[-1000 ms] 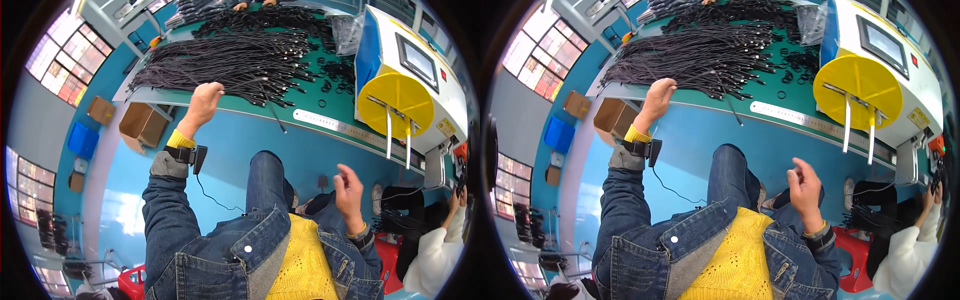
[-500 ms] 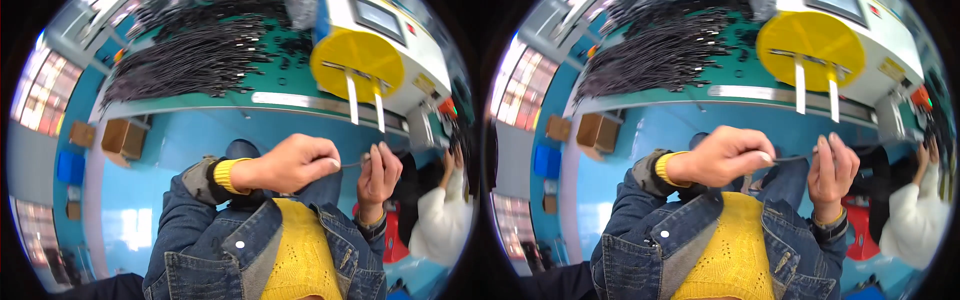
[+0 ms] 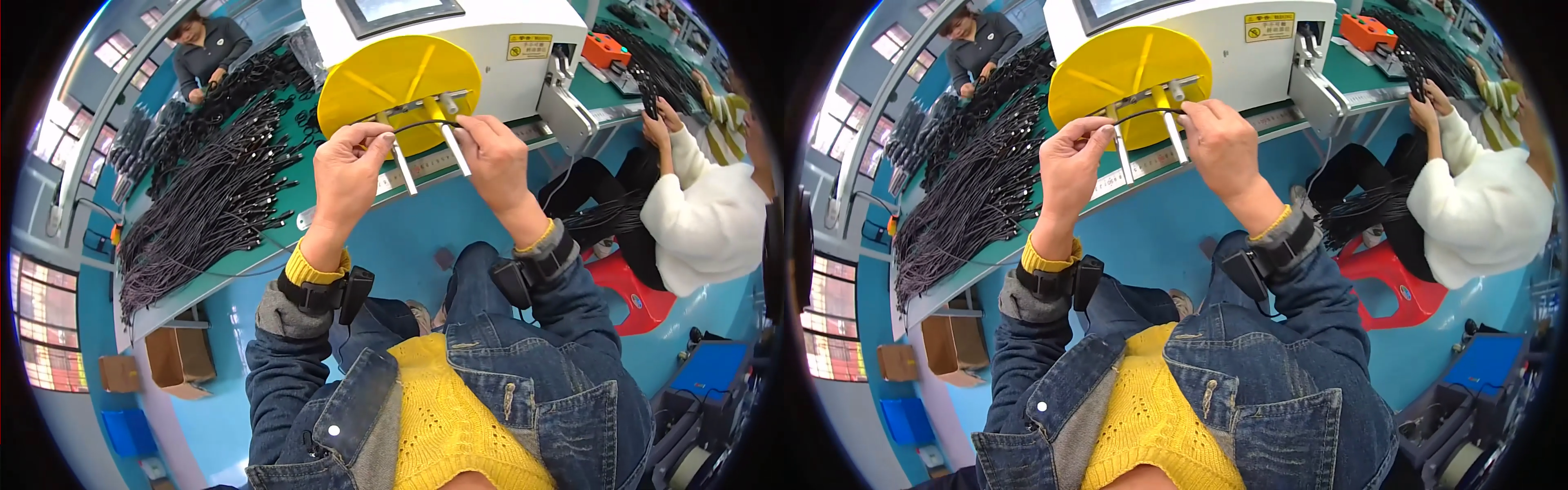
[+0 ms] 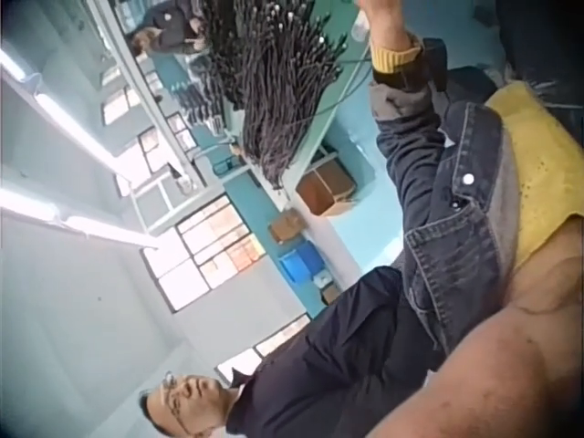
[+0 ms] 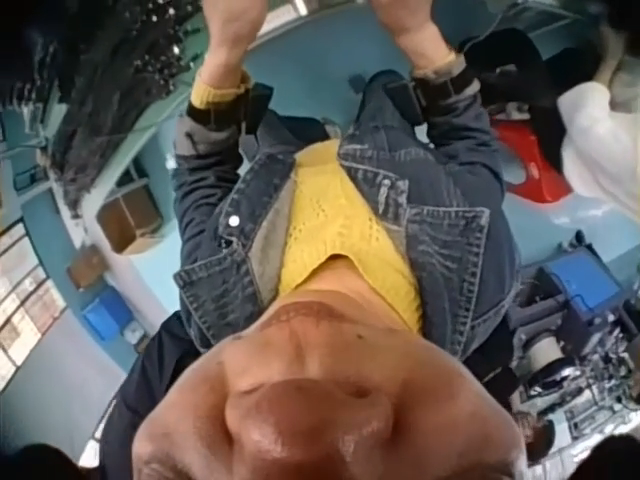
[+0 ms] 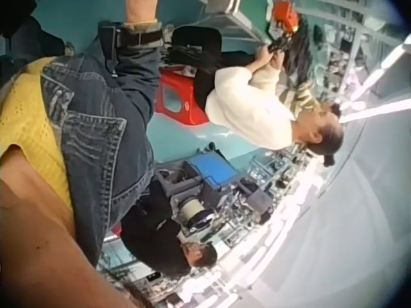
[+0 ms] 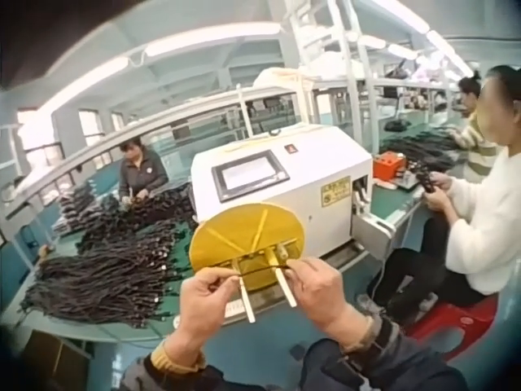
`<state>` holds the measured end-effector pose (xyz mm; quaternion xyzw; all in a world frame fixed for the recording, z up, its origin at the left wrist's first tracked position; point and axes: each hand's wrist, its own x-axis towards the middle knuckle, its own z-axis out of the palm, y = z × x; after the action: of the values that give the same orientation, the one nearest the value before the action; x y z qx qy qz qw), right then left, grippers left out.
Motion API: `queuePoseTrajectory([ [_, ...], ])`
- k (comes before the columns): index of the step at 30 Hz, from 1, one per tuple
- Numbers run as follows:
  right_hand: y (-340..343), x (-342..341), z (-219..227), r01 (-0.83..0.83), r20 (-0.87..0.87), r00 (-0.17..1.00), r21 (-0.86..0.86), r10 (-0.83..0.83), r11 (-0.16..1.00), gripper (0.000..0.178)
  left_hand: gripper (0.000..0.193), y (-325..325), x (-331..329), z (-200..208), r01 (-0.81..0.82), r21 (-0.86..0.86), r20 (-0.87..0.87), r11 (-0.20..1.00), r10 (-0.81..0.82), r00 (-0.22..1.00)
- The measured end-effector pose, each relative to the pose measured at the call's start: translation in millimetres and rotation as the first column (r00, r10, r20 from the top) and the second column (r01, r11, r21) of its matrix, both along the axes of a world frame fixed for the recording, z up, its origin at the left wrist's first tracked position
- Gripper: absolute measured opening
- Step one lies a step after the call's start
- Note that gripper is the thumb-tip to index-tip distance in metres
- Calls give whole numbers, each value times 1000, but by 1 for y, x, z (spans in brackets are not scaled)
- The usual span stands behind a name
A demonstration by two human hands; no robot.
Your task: The person picks up a cable, winds it around the pins of a machine, and removes the coiled cable. They then secure the coil with a rubber band and place it on the table, repeating the process.
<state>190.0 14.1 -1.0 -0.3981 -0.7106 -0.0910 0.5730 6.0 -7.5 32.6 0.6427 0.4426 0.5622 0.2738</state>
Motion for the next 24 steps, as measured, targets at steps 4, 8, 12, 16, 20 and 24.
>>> queuePoseTrajectory([
  [4, 13, -11, -7, 28, -37, 999, -123, -33, 992, 10, 11, 12, -1, -4, -13, 21, 23, 1000, 12, 1000],
  [8, 32, -10, -11, 89, -43, 994, -199, -99, 976, 11, 13, 19, 3, 0, -53, -31, -68, 998, 51, 996],
  [12, 22, -5, -20, 47, -110, 992, -194, -69, 980, 13, 13, 14, 1, -6, -49, -54, 17, 997, 50, 999],
  [16, -9, 7, -47, -8, -121, 992, -314, -31, 949, 14, 13, 8, -5, -14, -54, -8, 68, 998, 55, 996],
  [20, -46, 25, -87, -59, -98, 995, -469, 15, 881, 15, 14, 3, -7, -19, -75, 14, 67, 997, 74, 995],
  [24, -74, 29, -110, -73, -64, 997, -671, 40, 738, 16, 15, 1, -7, -22, -100, 54, 31, 994, 98, 995],
])
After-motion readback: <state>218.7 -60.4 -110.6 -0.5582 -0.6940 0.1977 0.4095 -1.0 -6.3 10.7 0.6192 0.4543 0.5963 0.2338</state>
